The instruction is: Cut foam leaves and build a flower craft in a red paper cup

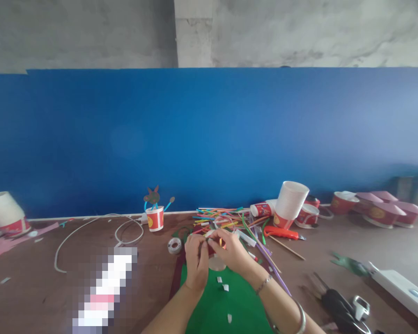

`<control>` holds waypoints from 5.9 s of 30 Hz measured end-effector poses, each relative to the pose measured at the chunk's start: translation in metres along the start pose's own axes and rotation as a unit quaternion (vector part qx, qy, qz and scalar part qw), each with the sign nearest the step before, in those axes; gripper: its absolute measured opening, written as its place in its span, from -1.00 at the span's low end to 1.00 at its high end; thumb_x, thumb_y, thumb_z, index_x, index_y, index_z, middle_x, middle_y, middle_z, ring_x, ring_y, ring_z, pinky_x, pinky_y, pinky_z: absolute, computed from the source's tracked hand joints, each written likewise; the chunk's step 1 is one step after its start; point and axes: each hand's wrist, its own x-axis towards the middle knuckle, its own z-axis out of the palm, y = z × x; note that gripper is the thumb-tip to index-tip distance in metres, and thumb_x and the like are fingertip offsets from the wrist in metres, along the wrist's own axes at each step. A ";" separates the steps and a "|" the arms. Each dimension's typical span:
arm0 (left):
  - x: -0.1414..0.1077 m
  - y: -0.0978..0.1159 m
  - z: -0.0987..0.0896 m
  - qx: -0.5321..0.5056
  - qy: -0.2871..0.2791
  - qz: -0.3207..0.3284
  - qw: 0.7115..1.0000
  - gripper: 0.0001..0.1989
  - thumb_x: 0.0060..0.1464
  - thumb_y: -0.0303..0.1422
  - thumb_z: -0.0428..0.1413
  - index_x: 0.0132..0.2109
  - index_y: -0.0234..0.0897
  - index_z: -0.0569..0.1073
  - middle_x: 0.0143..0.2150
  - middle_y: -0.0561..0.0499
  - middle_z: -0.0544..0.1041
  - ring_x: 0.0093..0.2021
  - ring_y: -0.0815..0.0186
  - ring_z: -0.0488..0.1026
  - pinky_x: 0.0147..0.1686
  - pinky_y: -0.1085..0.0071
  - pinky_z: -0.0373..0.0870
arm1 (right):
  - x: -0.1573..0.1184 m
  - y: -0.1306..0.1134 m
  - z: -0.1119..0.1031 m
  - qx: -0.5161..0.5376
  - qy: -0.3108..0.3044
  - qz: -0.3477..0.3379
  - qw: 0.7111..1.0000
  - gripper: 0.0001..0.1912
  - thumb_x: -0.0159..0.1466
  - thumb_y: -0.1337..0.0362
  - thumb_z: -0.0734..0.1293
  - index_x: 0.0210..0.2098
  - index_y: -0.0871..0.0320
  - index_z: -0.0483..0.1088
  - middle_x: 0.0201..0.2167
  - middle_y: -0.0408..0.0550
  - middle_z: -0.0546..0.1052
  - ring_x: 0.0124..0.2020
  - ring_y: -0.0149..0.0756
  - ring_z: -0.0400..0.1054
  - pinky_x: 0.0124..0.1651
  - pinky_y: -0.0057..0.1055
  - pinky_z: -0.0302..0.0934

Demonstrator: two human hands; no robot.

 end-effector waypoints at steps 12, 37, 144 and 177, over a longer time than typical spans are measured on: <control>0.004 0.004 -0.001 0.027 0.005 0.029 0.999 -0.86 0.15 -0.38 -0.07 -0.37 -0.25 0.32 -0.39 0.00 0.36 -0.32 0.29 0.31 -0.30 0.35 0.24 | 0.003 0.001 -0.004 0.024 0.044 0.033 0.998 -0.83 0.13 0.37 0.27 -0.25 0.13 0.37 -0.47 -0.16 0.47 -0.42 -0.34 0.33 -0.35 -0.44 0.20; 0.002 0.009 -0.001 0.026 0.015 0.073 0.997 -0.89 0.14 -0.46 -0.08 -0.35 -0.24 0.29 -0.39 0.01 0.35 -0.31 0.29 0.29 -0.26 0.33 0.22 | 0.005 0.004 -0.004 0.138 -0.016 0.042 0.989 -0.84 0.13 0.36 0.27 -0.43 0.16 0.52 -0.41 -0.07 0.55 -0.33 -0.32 0.39 -0.27 -0.44 0.24; 0.009 -0.001 -0.003 0.109 0.064 0.081 0.989 -0.93 0.04 -0.46 0.02 -0.40 -0.25 0.34 -0.34 -0.02 0.43 -0.28 0.25 0.36 -0.27 0.28 0.30 | 0.001 -0.021 -0.040 -0.151 0.013 -0.039 0.988 -0.84 0.13 0.40 0.24 -0.29 0.13 0.38 -0.24 -0.07 0.48 -0.15 -0.26 0.30 -0.10 -0.38 0.13; 0.006 0.015 -0.002 0.140 0.057 0.187 0.971 -0.87 -0.05 -0.55 0.08 -0.40 -0.21 0.39 -0.38 0.04 0.40 -0.32 0.30 0.34 -0.27 0.31 0.20 | 0.007 -0.005 -0.021 0.077 -0.036 0.149 0.985 -0.76 0.07 0.22 0.25 -0.66 0.20 0.27 -0.69 -0.23 0.26 -0.58 -0.46 0.13 -0.49 -0.52 0.01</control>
